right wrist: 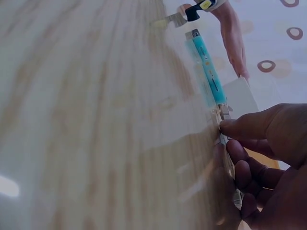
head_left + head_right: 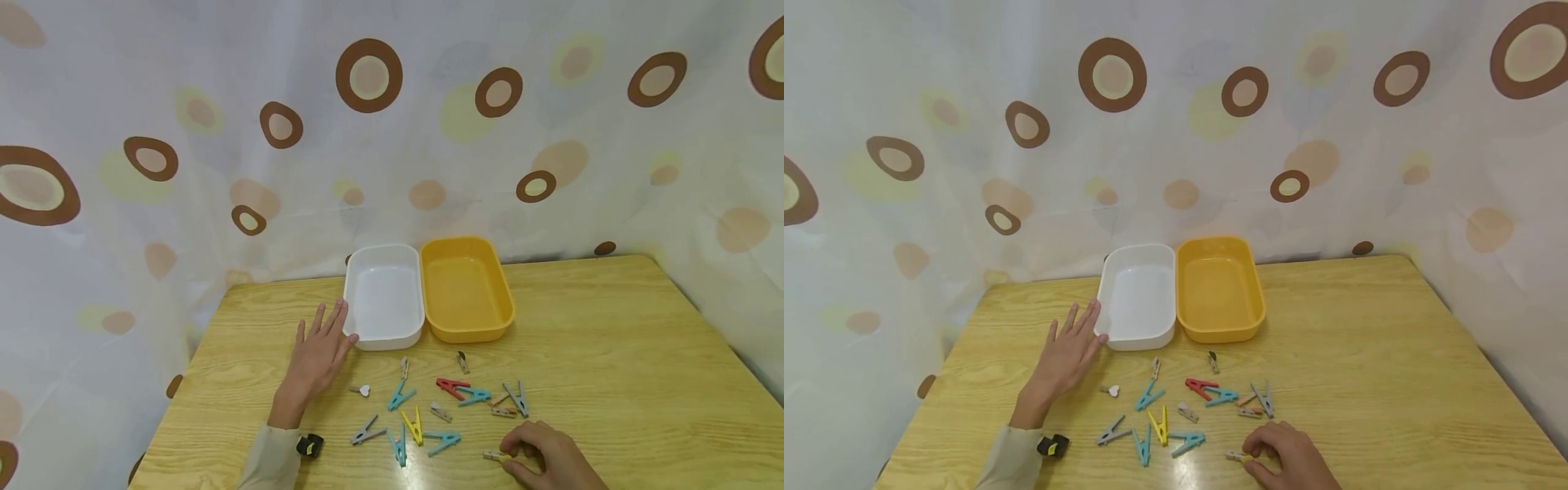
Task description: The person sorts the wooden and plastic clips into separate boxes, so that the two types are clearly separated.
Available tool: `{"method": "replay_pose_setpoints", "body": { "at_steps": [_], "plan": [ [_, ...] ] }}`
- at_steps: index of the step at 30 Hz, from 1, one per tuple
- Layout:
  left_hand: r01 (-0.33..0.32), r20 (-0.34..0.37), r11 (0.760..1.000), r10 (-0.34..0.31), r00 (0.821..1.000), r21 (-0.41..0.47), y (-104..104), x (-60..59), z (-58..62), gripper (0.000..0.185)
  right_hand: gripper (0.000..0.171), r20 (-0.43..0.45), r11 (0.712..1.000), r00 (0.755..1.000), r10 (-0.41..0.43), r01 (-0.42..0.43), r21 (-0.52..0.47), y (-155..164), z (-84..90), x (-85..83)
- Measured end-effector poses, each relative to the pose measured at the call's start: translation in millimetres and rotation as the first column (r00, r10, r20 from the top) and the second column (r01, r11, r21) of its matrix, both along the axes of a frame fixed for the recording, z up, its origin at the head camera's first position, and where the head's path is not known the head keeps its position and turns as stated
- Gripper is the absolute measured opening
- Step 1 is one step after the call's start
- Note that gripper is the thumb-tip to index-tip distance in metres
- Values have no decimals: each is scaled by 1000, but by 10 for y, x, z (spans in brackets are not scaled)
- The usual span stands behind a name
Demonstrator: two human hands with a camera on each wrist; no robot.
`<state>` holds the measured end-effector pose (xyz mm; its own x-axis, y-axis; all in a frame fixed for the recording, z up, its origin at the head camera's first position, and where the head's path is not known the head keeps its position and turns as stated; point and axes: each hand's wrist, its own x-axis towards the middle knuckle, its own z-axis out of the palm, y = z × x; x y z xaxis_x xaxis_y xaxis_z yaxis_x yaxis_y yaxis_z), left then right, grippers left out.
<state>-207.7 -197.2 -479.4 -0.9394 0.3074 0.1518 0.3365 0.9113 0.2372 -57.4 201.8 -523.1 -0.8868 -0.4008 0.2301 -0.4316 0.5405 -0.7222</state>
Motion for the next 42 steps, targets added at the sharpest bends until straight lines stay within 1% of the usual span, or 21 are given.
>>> {"method": "replay_pose_setpoints", "body": {
  "at_steps": [10, 15, 21, 25, 27, 34, 37, 42],
  "plan": [
    [2, -10, 1000, -2, 1000, -12, 17, 2, 5, 68, 12, 75, 1000, 997, -15, 15, 1, 11, 74, -2],
    [5, -3, 1000, -5, 1000, -5, 20, 14, 4, 68, 11, 87, 999, 996, -23, 26, -34, -10, 112, -32],
    [4, 0, 1000, -4, 1000, 3, 8, 13, 8, 67, 10, 43, 995, 996, -73, 75, -59, -95, 223, -90],
    [3, -6, 1000, -3, 1000, -3, 2, 15, 10, 67, 13, 11, 992, 996, -93, 94, -88, -153, 288, -121],
    [2, -6, 1000, -2, 1000, -3, 1, 18, 8, 67, 14, 9, 990, 995, -94, 95, -101, -180, 314, -138],
    [-2, -11, 1000, 2, 1000, -8, 5, 11, -12, 69, 15, -64, 990, 993, -95, 88, -106, -286, 385, -240],
    [-6, -14, 1000, 6, 1000, -17, 0, 6, -13, 69, 17, -81, 990, 993, -90, 80, -117, -341, 420, -295],
    [-3, -23, 1000, 3, 1000, -16, -11, 8, -6, 69, 17, -76, 987, 994, -84, 72, -145, -440, 475, -386]
  ]
}}
